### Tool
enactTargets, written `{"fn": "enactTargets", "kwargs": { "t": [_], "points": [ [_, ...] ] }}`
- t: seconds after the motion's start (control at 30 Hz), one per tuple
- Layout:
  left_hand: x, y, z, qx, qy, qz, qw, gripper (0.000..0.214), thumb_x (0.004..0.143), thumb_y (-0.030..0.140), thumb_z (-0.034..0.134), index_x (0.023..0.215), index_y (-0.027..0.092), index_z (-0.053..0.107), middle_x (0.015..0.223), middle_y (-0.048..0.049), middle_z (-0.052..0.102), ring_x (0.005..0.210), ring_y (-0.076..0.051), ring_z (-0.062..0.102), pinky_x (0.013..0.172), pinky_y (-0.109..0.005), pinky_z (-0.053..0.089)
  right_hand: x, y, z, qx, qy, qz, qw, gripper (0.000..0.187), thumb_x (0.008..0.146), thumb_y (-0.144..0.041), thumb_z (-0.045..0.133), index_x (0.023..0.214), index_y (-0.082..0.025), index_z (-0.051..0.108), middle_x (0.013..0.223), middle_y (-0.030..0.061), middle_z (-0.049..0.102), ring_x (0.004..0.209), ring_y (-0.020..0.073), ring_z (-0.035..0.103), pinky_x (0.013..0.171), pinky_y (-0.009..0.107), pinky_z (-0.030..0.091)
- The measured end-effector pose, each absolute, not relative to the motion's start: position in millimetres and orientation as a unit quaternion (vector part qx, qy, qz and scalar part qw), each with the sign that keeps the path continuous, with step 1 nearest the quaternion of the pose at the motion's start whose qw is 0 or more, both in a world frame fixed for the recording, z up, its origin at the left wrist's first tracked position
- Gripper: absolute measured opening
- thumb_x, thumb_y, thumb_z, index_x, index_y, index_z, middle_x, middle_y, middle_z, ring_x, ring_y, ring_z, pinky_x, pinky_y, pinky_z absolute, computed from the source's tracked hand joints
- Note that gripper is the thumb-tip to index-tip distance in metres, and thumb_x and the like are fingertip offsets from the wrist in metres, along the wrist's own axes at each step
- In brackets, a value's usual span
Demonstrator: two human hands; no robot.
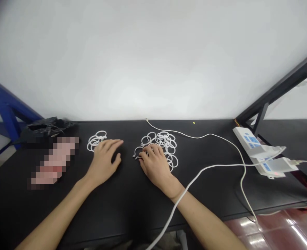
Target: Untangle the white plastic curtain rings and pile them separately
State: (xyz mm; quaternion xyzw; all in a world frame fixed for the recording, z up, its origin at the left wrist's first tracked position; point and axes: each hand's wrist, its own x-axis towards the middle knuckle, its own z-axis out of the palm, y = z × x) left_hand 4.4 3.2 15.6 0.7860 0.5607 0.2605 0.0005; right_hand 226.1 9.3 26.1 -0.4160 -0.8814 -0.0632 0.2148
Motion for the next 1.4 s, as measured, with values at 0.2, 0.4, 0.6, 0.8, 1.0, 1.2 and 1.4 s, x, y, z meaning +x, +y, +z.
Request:
{"fn": "enactTargets", "kwargs": {
  "t": [0.2, 0.4, 0.6, 0.8, 1.0, 1.2, 1.4],
  "points": [
    [21.3, -4.1, 9.7, 0.855, 0.459, 0.235, 0.059, 0.048, 0.084, 0.002, 0.046, 0.126, 0.021, 0.058, 0.136, -0.0073, 0.054, 0.126, -0.028, 0.039, 0.104, -0.05, 0.038, 222.8, 10.1, 24.3, -0.366, -0.903, -0.037, 0.223, 0.012, 0.095, -0.019, 0.053, 0.091, -0.02, 0.064, 0.094, 0.0075, 0.067, 0.094, 0.0232, 0.055, 0.089, 0.044, 0.046],
    [16.3, -2.4, 20.5, 0.827, 0.455, 0.326, 0.055, 0.021, 0.094, 0.016, 0.051, 0.103, 0.021, 0.069, 0.12, -0.0063, 0.065, 0.113, -0.025, 0.048, 0.094, -0.044, 0.043, 223.9, 10.9, 34.1, -0.37, -0.884, 0.022, 0.284, 0.015, 0.097, -0.018, 0.05, 0.105, -0.02, 0.062, 0.105, 0.0096, 0.064, 0.096, 0.0213, 0.057, 0.084, 0.04, 0.049],
    [11.7, -6.2, 24.0, 0.805, 0.469, 0.362, 0.027, 0.021, 0.095, 0.021, 0.054, 0.109, 0.02, 0.07, 0.085, -0.0028, 0.073, 0.083, -0.02, 0.053, 0.075, -0.037, 0.041, 216.5, 4.6, 44.9, -0.4, -0.865, 0.085, 0.293, 0.02, 0.096, -0.021, 0.051, 0.115, -0.02, 0.059, 0.089, 0.0061, 0.065, 0.082, 0.0191, 0.058, 0.077, 0.038, 0.049],
    [13.6, -8.8, 22.9, 0.8, 0.478, 0.361, 0.027, 0.02, 0.095, 0.021, 0.055, 0.106, 0.019, 0.071, 0.08, -0.0023, 0.073, 0.079, -0.019, 0.053, 0.073, -0.038, 0.039, 205.2, 0.7, 38.2, -0.4, -0.86, 0.114, 0.296, 0.018, 0.093, -0.032, 0.059, 0.106, -0.021, 0.061, 0.075, 0.0012, 0.062, 0.066, 0.0152, 0.057, 0.066, 0.031, 0.048],
    [21.1, -10.9, 26.4, 0.798, 0.437, 0.39, 0.142, 0.019, 0.096, 0.026, 0.055, 0.108, 0.021, 0.069, 0.092, -0.0036, 0.073, 0.087, -0.019, 0.055, 0.079, -0.037, 0.046, 216.4, 3.8, 32.7, -0.412, -0.826, 0.135, 0.361, 0.013, 0.096, -0.023, 0.051, 0.106, -0.022, 0.06, 0.083, 0.0031, 0.06, 0.072, 0.0146, 0.059, 0.066, 0.028, 0.051],
    [25.7, -14.0, 27.0, 0.798, 0.409, 0.392, 0.204, 0.014, 0.091, 0.031, 0.062, 0.086, 0.02, 0.069, 0.084, -0.0015, 0.07, 0.083, -0.018, 0.053, 0.078, -0.035, 0.048, 222.0, -4.3, 44.9, -0.401, -0.809, 0.206, 0.378, 0.016, 0.092, -0.017, 0.053, 0.106, -0.021, 0.06, 0.088, 0.0039, 0.063, 0.078, 0.0152, 0.062, 0.072, 0.03, 0.055],
    [25.5, -15.3, 26.1, 0.826, 0.381, 0.371, 0.188, 0.019, 0.093, 0.028, 0.059, 0.079, 0.021, 0.07, 0.082, -0.0021, 0.066, 0.08, -0.016, 0.049, 0.075, -0.033, 0.046, 222.7, -9.5, 48.7, -0.383, -0.817, 0.254, 0.347, 0.028, 0.092, -0.018, 0.055, 0.12, -0.023, 0.056, 0.094, 0.0047, 0.064, 0.084, 0.016, 0.063, 0.076, 0.032, 0.055]
  ]
}}
